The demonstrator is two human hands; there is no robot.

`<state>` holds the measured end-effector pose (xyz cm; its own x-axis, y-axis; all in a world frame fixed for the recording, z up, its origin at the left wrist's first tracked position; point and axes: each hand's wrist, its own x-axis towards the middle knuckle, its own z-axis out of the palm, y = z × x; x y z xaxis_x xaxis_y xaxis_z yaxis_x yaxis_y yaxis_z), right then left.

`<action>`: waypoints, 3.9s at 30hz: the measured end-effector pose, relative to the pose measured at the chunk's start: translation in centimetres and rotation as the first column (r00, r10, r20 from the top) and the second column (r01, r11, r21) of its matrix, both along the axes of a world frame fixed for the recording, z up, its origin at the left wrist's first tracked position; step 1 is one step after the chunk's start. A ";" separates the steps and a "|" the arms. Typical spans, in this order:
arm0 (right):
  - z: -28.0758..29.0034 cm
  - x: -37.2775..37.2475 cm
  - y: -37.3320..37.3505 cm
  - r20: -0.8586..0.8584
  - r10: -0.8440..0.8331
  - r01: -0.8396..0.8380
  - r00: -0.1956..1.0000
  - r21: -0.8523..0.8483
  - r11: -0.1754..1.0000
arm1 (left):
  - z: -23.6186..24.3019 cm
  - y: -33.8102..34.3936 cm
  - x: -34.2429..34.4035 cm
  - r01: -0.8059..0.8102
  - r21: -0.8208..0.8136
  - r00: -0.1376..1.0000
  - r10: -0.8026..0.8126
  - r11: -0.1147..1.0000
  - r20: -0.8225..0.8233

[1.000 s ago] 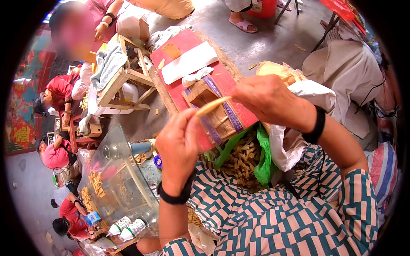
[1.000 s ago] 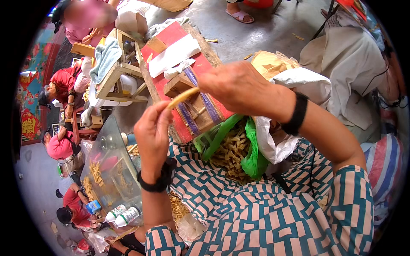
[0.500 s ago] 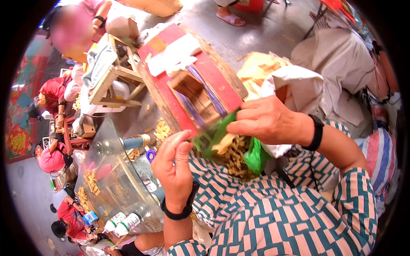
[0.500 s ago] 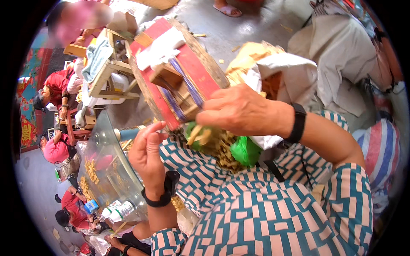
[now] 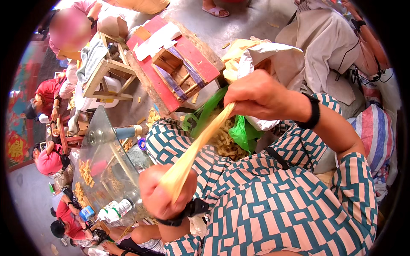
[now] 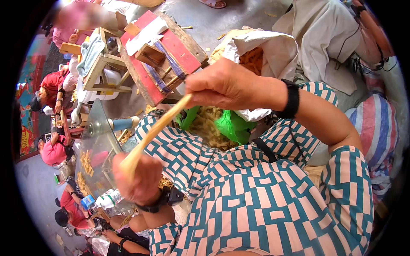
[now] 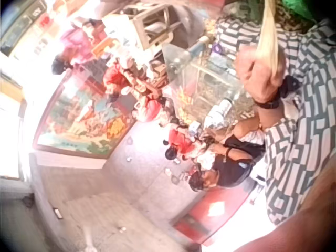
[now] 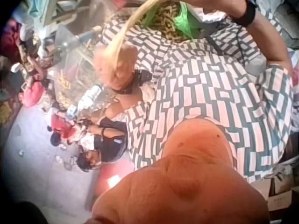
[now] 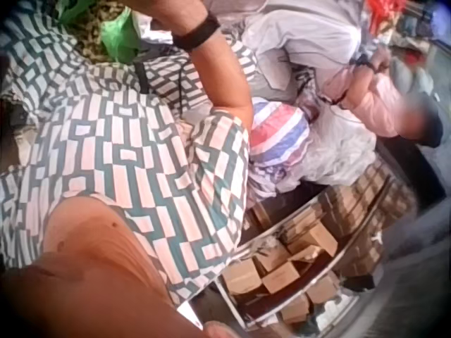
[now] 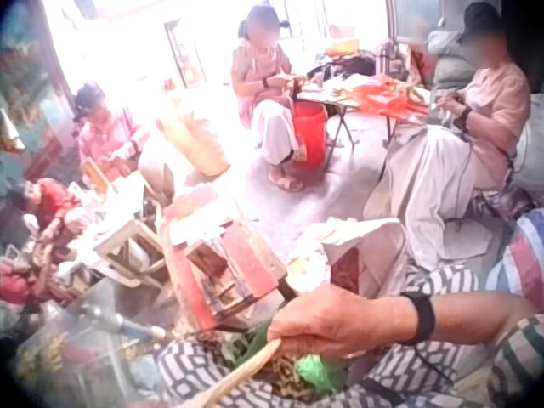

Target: The person peels and folds thin strips of yellow material by hand, placing the processed pieces into a green container.

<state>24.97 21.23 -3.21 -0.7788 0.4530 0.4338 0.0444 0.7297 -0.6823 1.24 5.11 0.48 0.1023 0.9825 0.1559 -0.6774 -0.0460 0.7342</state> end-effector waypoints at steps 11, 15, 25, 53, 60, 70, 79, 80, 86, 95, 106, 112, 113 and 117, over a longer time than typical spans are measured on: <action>1.4 -2.7 -4.2 -0.071 0.053 -0.033 0.996 0.256 0.966 | 2.2 -2.2 0.4 -0.168 0.215 0.966 0.204 0.962 -0.158; 0.3 -2.5 -6.7 -0.039 0.243 -0.225 0.969 -0.540 0.811 | -1.2 -1.1 0.4 -0.114 0.393 0.448 0.400 0.912 -0.800; 0.1 -1.2 -6.4 -0.040 0.247 -0.115 0.968 -0.947 0.300 | -1.6 -0.5 3.5 0.229 0.561 -0.165 0.600 0.795 -0.783; -1.6 -2.1 -6.4 -0.234 -0.047 -0.233 0.971 -0.972 0.025 | -3.9 -1.2 3.8 -0.043 0.591 -0.170 0.577 0.806 -0.799; -2.3 -2.3 -6.7 -0.044 0.059 -0.073 0.997 -0.598 0.798 | -4.6 -0.7 3.5 -0.276 0.003 0.496 0.145 0.961 -0.856; -2.4 -0.1 -5.4 -0.013 0.092 -0.091 0.996 -0.365 0.927 | -4.9 -1.0 0.9 -0.425 -0.353 0.890 0.314 0.834 -0.330; -1.5 1.9 -6.1 0.246 -0.092 -0.003 0.965 0.361 0.932 | -6.8 -0.9 -0.1 -0.350 -0.396 0.809 0.061 0.849 -0.584; -1.5 2.0 -5.9 0.272 -0.116 -0.005 0.955 0.406 0.914 | -6.8 -0.7 -0.4 -0.438 -0.160 0.594 0.152 0.885 -0.790; -1.5 0.5 -5.5 0.198 -0.096 -0.009 0.975 0.473 0.881 | -2.8 1.9 1.1 0.102 0.349 -0.047 0.354 0.932 -0.934; -2.2 2.2 -4.2 0.359 0.112 -0.200 0.927 0.220 0.955 | -4.4 1.4 0.8 0.256 0.264 -0.135 0.305 0.930 -0.943; -2.9 -7.0 9.3 0.014 -0.292 0.246 0.956 0.505 0.827 | -5.7 14.0 -5.7 -0.390 0.106 0.335 0.248 0.915 -0.909; -6.5 -7.1 11.5 0.217 -0.326 0.202 0.920 0.451 0.869 | -8.5 14.8 -6.7 -0.440 -0.001 0.422 0.206 0.898 -0.883; -7.0 -6.2 11.4 0.257 -0.345 0.221 0.903 0.412 0.884 | -8.5 14.1 -6.9 -0.442 0.015 0.351 0.188 0.897 -0.917; -6.7 -3.4 9.3 0.139 -0.275 0.212 0.951 0.351 0.912 | -6.3 10.7 -6.0 -0.215 0.206 0.106 0.232 0.955 -0.967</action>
<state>21.59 30.52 -9.87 -0.7415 0.4951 0.4528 0.3495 0.8612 -0.3691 -4.80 15.85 -5.84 -0.0489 0.9907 0.1271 0.6510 -0.0649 0.7563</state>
